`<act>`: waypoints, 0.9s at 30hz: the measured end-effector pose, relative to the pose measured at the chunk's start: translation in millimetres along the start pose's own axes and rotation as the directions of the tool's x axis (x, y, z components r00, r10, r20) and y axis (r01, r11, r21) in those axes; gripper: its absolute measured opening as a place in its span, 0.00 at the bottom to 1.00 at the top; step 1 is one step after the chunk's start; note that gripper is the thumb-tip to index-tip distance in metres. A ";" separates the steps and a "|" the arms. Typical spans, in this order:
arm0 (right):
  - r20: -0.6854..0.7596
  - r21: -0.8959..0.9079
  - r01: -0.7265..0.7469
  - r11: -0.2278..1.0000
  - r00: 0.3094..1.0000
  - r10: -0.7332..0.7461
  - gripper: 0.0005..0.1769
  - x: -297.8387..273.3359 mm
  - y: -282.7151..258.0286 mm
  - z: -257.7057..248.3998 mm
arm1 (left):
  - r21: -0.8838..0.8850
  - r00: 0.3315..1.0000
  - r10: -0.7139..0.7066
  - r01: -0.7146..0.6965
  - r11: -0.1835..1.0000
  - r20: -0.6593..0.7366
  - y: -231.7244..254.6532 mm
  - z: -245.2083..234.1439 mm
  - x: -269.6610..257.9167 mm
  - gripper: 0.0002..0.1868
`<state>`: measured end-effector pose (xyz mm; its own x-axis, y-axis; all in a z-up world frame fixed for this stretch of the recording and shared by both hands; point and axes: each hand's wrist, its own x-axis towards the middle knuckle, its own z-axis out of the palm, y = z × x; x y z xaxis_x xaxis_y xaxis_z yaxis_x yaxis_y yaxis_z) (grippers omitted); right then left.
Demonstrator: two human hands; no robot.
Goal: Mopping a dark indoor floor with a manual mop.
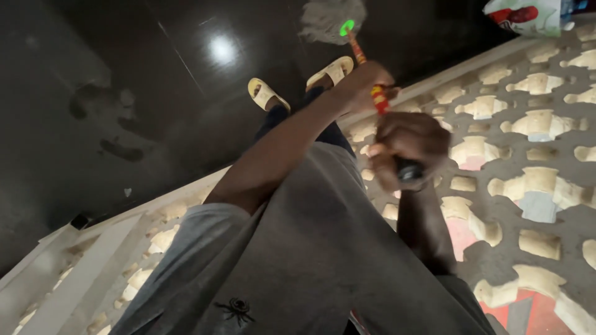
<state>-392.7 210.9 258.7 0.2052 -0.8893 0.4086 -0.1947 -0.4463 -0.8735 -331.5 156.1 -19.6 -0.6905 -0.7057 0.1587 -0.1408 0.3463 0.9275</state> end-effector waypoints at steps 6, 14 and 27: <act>-0.208 -0.110 0.014 0.994 0.978 -0.036 0.19 -16.0 22.1 -48.3 | -0.020 0.958 -0.226 0.233 0.972 0.175 39.8 1.1 28.0 0.20; -0.347 0.570 0.037 0.821 0.917 0.199 0.13 -70.7 123.8 -63.9 | 0.172 0.905 -0.407 0.385 0.907 0.120 2.4 -8.5 -30.5 0.21; 0.321 0.650 -0.536 0.538 0.836 0.445 0.12 -91.0 287.3 45.9 | -0.086 0.521 -0.772 0.807 0.584 -0.364 -95.0 -44.8 -160.6 0.15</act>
<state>-423.3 168.2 -41.6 0.3926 -0.9101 -0.1325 0.4089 0.3017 -0.8612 -175.4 208.8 -118.1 0.0076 -0.8598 -0.5105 -0.5784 -0.4203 0.6992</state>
